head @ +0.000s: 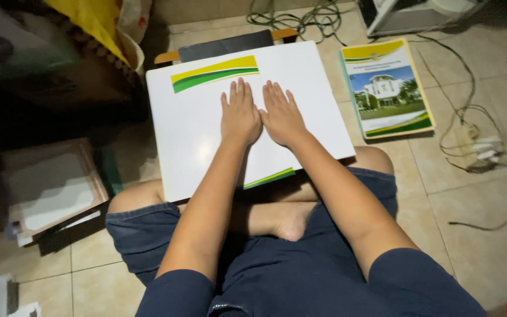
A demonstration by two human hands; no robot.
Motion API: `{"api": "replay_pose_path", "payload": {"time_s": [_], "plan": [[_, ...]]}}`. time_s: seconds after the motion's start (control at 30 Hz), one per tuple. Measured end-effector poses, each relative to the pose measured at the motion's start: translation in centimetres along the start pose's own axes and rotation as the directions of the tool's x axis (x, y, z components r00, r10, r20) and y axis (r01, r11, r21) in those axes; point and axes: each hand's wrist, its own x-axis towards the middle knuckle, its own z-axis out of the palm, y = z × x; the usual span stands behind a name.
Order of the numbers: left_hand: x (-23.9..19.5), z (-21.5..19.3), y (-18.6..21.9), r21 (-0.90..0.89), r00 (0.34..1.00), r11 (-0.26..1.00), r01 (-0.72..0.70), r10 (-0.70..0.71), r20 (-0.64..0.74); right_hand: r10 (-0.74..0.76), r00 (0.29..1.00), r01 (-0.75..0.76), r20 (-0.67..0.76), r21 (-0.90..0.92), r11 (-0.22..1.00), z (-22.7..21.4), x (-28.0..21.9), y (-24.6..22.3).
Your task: The person is manually folding printed pages and pressing the spine with their hands to create booklets.
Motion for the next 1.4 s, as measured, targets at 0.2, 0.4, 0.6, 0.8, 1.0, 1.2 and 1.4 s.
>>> {"api": "replay_pose_path", "payload": {"time_s": [0.2, 0.4, 0.6, 0.8, 1.0, 1.2, 1.4], "plan": [[-0.4, -0.3, 0.0, 0.017, 1.000, 1.000, 0.001, -0.001, -0.017, -0.027, 0.998, 0.029, 0.048, -0.030, 0.999, 0.4, -5.4, -0.7], [-0.1, 0.2, -0.1, 0.033, 1.000, 0.999, 0.009, -0.009, 0.003, -0.050, 0.997, 0.053, 0.056, -0.057, 0.997, 0.8, -3.2, 0.0], [-0.1, 0.0, -0.1, -0.015, 1.000, 1.000, 0.028, -0.028, 0.011, -0.040, 0.999, 0.039, -0.020, -0.043, 0.998, -0.3, 3.6, -0.1], [0.0, 0.1, -0.4, -0.028, 0.999, 1.000, 0.011, -0.012, -0.050, -0.065, 0.997, 0.062, -0.034, -0.057, 0.996, 0.5, 2.4, 0.3], [0.0, 0.9, -0.6, -0.027, 0.996, 1.000, 0.001, -0.004, -0.093, -0.053, 0.998, 0.054, 0.028, -0.023, 0.998, -0.5, -2.8, -0.6], [-0.3, 0.4, -0.3, -0.030, 0.997, 1.000, 0.001, -0.004, -0.083, -0.065, 0.998, 0.064, -0.004, -0.049, 0.997, -0.3, 0.1, -0.3], [0.0, 0.1, -0.3, -0.058, 0.997, 0.998, 0.019, -0.024, -0.077, -0.067, 0.997, 0.066, -0.029, -0.056, 0.996, -0.8, 4.5, -0.2]]}}
